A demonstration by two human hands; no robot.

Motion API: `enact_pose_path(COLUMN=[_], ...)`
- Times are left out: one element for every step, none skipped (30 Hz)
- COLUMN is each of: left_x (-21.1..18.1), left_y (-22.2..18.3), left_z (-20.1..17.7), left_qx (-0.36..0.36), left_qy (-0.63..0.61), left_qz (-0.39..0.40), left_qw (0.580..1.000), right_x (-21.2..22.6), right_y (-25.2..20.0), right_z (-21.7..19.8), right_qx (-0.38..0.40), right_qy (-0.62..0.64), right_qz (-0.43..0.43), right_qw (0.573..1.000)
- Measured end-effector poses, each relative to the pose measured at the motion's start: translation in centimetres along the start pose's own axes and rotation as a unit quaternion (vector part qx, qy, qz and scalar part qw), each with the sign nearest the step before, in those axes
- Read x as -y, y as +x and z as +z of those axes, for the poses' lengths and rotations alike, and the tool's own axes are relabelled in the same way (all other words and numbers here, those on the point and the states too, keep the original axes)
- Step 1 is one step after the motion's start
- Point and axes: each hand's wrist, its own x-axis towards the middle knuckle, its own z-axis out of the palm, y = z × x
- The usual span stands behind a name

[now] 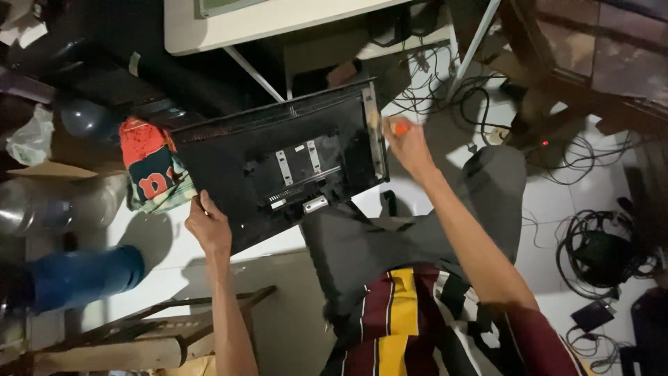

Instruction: Cleaning the interior of a monitor back cover using a paintbrush to remove dust.

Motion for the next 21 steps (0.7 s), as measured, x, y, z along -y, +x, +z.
enact_pose_path(left_x=[0.4,0.5,0.6,0.8,0.5,0.2,-0.1,0.1,0.3,0.5,0.7,0.8,1.1,1.0,0.9,0.9,0.5,0.1,-0.4,-0.3,-0.2], left_y=[-0.1,0.0,0.0,-0.1,-0.1,0.0,0.0,-0.2,-0.4,-0.5,-0.3,-0.4,-0.5,-0.4,-0.3,-0.3,-0.1,0.0,0.1,0.1,0.1], left_z=[0.2,0.4,0.6,0.5,0.5,0.6,0.5,0.7,0.8,1.0,1.0,1.1,1.1,0.9,0.8,0.7,0.4,0.2,-0.1,-0.1,-0.1], left_qx=[0.0,0.003,0.007,0.011,0.013,0.013,0.012,0.011,0.006,-0.001,-0.003,-0.003,-0.002,-0.004,0.004,0.011,0.009,0.014,0.02,0.023,0.024], left_qy=[-0.001,-0.003,-0.009,-0.012,-0.013,-0.018,-0.024,-0.025,-0.024,-0.023,-0.024,-0.017,-0.009,-0.008,-0.02,-0.033,-0.033,-0.036,-0.039,-0.037,-0.032], left_qz=[-0.001,0.0,-0.012,-0.023,-0.022,-0.026,-0.029,-0.026,-0.024,-0.022,-0.02,-0.023,-0.026,-0.028,-0.024,-0.022,-0.025,-0.019,-0.013,-0.014,-0.006], left_qw=[1.0,1.0,1.0,1.0,1.0,0.999,0.999,0.999,0.999,0.999,1.0,1.0,1.0,1.0,0.999,0.999,0.999,0.999,0.999,0.999,0.999], right_x=[1.1,0.1,-0.9,-1.9,-2.2,-2.6,-2.9,-1.6,-0.2,1.2,0.9,0.5,0.1,-0.2,-0.6,-1.0,-1.4,-1.9,-2.4,-1.4,-0.4], right_y=[-1.1,-2.2,-3.2,-4.4,-3.4,-2.4,-1.3,0.3,2.0,3.7,4.5,5.2,5.9,4.9,3.9,3.0,1.9,0.5,-0.9,-0.5,-0.1], right_z=[-0.7,-0.6,-0.5,-0.2,-0.4,-0.4,-0.5,-0.9,-1.4,-1.9,-1.6,-1.3,-0.9,-0.7,-0.5,-0.2,-0.2,-0.4,-0.6,-0.8,-1.2], right_qx=[0.049,0.047,0.103,0.158,0.157,0.137,0.116,0.113,0.042,-0.029,-0.032,-0.047,-0.062,-0.06,-0.029,0.002,0.005,0.039,0.073,0.074,0.075], right_qy=[-0.008,-0.011,-0.052,-0.09,-0.091,-0.082,-0.074,-0.074,-0.043,-0.011,-0.011,0.03,0.071,0.072,0.065,0.058,0.059,0.035,0.012,0.012,-0.028], right_qz=[0.043,0.045,0.075,0.105,0.108,0.075,0.041,0.04,-0.015,-0.07,-0.072,-0.08,-0.088,-0.09,-0.093,-0.097,-0.099,-0.06,-0.021,-0.018,-0.025], right_qw=[0.998,0.998,0.991,0.978,0.977,0.984,0.99,0.99,0.998,0.997,0.997,0.995,0.992,0.992,0.993,0.994,0.993,0.997,0.997,0.997,0.997])
